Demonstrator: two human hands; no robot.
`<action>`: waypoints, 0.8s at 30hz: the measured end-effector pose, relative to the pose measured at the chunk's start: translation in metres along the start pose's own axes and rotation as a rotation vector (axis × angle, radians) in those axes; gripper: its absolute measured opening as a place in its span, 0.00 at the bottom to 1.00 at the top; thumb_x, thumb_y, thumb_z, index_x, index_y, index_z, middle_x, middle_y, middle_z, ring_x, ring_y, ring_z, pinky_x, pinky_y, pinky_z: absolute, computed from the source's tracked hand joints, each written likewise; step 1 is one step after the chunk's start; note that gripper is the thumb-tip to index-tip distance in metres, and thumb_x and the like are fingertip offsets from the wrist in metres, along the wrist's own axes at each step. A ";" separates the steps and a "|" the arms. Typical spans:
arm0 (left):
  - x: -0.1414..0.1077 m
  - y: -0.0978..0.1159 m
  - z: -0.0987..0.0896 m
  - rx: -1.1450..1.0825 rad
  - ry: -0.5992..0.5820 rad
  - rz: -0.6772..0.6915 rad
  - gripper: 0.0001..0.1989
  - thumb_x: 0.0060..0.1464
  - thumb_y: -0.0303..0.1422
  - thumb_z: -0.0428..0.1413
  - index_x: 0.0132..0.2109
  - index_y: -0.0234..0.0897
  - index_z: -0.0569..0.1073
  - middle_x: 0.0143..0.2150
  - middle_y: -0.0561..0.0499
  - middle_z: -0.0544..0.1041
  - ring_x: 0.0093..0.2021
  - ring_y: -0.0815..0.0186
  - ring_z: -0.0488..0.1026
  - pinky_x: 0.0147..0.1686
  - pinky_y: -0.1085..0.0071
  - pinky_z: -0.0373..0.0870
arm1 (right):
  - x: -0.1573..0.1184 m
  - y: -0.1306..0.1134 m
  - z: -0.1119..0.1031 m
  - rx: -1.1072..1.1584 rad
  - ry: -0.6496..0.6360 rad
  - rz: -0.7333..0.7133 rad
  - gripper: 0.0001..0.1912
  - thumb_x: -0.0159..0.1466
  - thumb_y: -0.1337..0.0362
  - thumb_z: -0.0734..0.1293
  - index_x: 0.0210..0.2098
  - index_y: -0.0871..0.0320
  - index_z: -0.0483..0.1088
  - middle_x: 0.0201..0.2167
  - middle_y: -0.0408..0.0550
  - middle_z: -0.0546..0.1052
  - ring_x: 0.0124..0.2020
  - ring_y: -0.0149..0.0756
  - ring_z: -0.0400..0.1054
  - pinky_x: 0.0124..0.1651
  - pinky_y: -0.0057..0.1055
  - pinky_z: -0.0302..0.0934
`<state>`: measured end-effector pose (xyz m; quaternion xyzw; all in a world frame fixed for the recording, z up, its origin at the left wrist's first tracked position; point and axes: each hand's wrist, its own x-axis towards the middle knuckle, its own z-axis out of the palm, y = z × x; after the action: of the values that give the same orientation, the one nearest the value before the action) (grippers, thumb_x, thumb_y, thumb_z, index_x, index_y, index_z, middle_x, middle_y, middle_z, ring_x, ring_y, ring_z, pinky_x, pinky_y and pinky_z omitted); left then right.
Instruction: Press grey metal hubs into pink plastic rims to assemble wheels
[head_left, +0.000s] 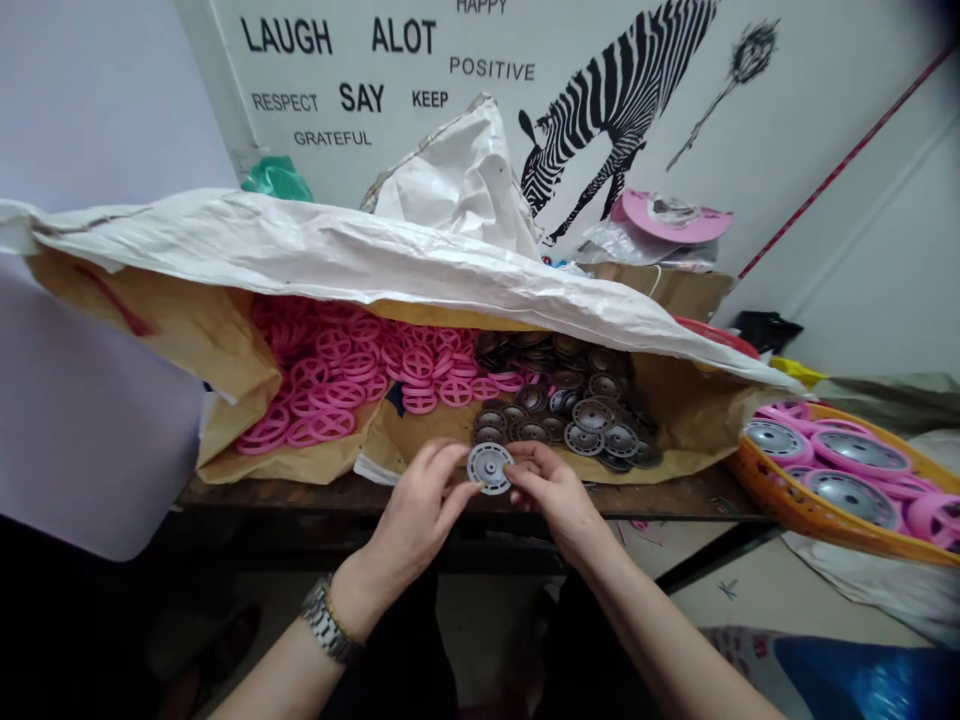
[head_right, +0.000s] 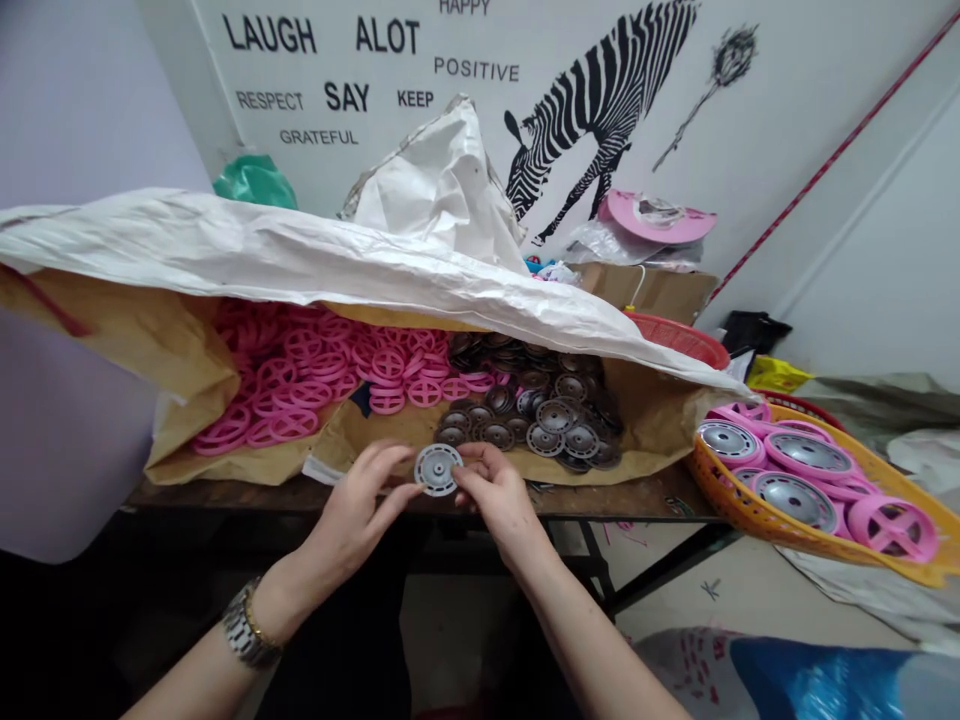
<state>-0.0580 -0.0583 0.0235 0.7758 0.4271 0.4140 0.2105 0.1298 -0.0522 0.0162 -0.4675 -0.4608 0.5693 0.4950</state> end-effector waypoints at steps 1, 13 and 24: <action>0.000 0.001 0.003 -0.177 0.010 -0.153 0.15 0.61 0.34 0.55 0.53 0.38 0.68 0.48 0.43 0.74 0.47 0.57 0.75 0.41 0.62 0.78 | -0.003 0.000 0.000 0.002 0.013 -0.038 0.26 0.51 0.51 0.73 0.44 0.58 0.68 0.21 0.38 0.71 0.21 0.28 0.63 0.24 0.24 0.55; 0.014 0.016 0.018 -1.106 -0.282 -0.711 0.21 0.48 0.35 0.64 0.46 0.35 0.67 0.28 0.55 0.73 0.18 0.75 0.68 0.17 0.82 0.63 | -0.041 0.008 -0.021 -0.739 0.022 -0.795 0.16 0.69 0.68 0.61 0.54 0.52 0.71 0.47 0.51 0.77 0.49 0.40 0.72 0.51 0.37 0.66; 0.113 -0.006 0.019 0.691 -0.222 -0.272 0.18 0.64 0.36 0.50 0.54 0.28 0.72 0.52 0.30 0.74 0.54 0.47 0.73 0.49 0.59 0.69 | -0.057 0.009 -0.039 -0.561 0.258 -0.524 0.09 0.66 0.59 0.65 0.33 0.54 0.74 0.31 0.45 0.76 0.34 0.37 0.70 0.38 0.29 0.64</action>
<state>-0.0122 0.0398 0.0613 0.7773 0.6151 0.1273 0.0346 0.1713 -0.1074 0.0064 -0.5189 -0.6360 0.2128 0.5301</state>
